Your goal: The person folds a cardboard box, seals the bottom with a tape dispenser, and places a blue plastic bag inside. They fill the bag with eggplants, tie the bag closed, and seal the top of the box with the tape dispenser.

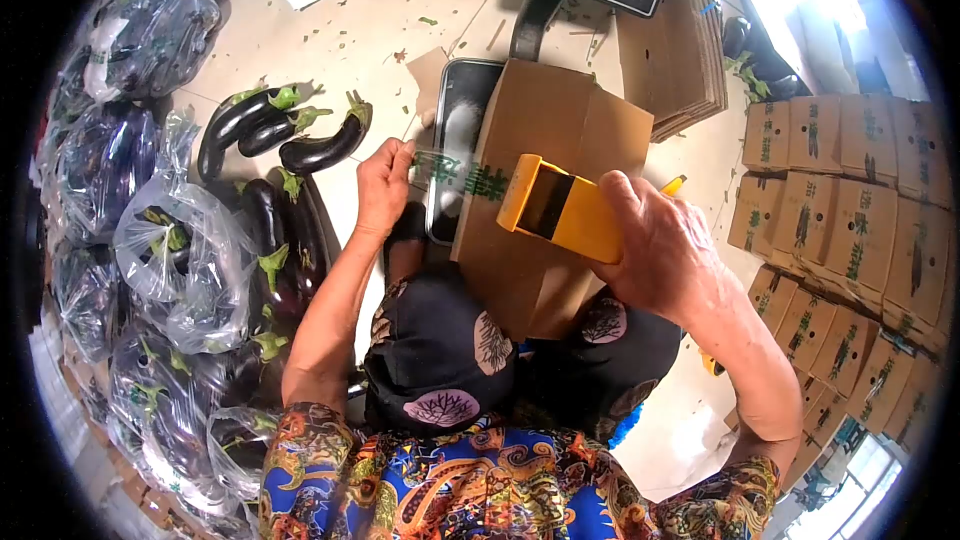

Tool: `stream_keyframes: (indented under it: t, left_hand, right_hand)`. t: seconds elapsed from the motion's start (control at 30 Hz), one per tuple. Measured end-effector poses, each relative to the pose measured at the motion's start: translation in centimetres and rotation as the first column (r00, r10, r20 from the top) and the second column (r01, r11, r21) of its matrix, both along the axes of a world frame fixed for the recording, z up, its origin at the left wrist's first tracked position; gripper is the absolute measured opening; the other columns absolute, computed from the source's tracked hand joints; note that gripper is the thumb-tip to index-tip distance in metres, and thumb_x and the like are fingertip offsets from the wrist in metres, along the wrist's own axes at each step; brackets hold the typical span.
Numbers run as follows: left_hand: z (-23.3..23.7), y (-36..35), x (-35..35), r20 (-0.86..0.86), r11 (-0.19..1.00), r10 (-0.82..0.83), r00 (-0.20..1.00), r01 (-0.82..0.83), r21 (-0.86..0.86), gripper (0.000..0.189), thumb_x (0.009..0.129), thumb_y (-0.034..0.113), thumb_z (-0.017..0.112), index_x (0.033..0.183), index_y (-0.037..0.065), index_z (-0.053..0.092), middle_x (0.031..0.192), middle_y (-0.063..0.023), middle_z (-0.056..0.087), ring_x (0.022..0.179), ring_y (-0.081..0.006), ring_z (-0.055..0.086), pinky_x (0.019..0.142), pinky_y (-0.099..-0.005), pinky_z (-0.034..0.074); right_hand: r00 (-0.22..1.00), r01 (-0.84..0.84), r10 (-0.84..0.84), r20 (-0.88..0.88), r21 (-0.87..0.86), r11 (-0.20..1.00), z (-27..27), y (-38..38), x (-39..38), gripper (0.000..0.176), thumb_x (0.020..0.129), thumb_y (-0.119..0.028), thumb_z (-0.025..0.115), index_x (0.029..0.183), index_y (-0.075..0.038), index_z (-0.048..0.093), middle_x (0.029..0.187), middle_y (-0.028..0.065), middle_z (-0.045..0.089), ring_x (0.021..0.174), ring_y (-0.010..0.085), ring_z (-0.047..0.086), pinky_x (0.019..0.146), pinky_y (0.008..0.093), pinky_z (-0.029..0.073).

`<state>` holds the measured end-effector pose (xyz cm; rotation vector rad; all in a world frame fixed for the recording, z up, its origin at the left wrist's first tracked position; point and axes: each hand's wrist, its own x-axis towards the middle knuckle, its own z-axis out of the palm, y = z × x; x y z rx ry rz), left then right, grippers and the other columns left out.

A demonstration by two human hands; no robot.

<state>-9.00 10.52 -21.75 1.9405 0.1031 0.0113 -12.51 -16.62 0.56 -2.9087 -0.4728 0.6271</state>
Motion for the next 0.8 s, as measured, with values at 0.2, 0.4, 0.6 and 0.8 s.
stream_keyframes:
  t: [0.2,0.4,0.6,0.8]
  left_hand:
    - [-3.6,-3.0,-1.0,0.174,0.974,-0.108,0.979,0.069,0.218,0.016,0.092,0.017,0.053,0.083,0.006,0.059,0.069,-0.0198,0.06,0.065,-0.0418,0.059,0.056,-0.0472,0.047]
    - [-5.8,-5.4,-0.7,0.045,0.839,-0.35,0.935,0.292,0.459,0.015,0.092,0.017,0.051,0.103,0.008,0.053,0.072,-0.0189,0.065,0.062,-0.0409,0.063,0.052,-0.0511,0.049]
    - [-7.5,-5.5,-0.1,-0.254,0.775,-0.363,0.896,0.442,0.451,0.027,0.092,0.02,0.048,0.118,0.01,0.047,0.078,-0.0229,0.066,0.072,-0.0441,0.064,0.065,-0.0541,0.052]
    - [3.3,-6.3,6.4,0.421,0.923,-0.258,0.87,0.093,0.373,0.023,0.091,0.016,0.054,0.108,0.001,0.061,0.104,-0.0159,0.064,0.104,-0.0335,0.058,0.088,-0.0397,0.046]
  right_hand:
    - [1.0,-0.007,0.006,-0.021,-0.034,0.999,-0.5,0.4,0.7,0.054,0.071,-0.018,0.078,0.11,-0.002,0.045,0.088,0.0221,0.061,0.08,0.0429,0.062,0.07,0.0454,0.051]
    - [1.0,0.005,-0.005,-0.005,0.059,0.998,-1.2,0.0,0.6,0.054,0.068,-0.016,0.078,0.11,-0.002,0.047,0.089,0.0215,0.061,0.08,0.0429,0.062,0.071,0.0453,0.051]
    - [0.998,-0.004,-0.003,0.06,0.117,0.993,-1.4,-0.3,0.3,0.056,0.066,-0.016,0.079,0.111,-0.002,0.05,0.091,0.0198,0.063,0.082,0.0415,0.063,0.072,0.0454,0.052]
    - [0.999,0.008,-0.013,0.031,0.15,0.989,-1.1,-0.4,0.1,0.051,0.067,-0.012,0.073,0.11,-0.004,0.048,0.09,0.0193,0.06,0.082,0.0412,0.062,0.069,0.0478,0.049]
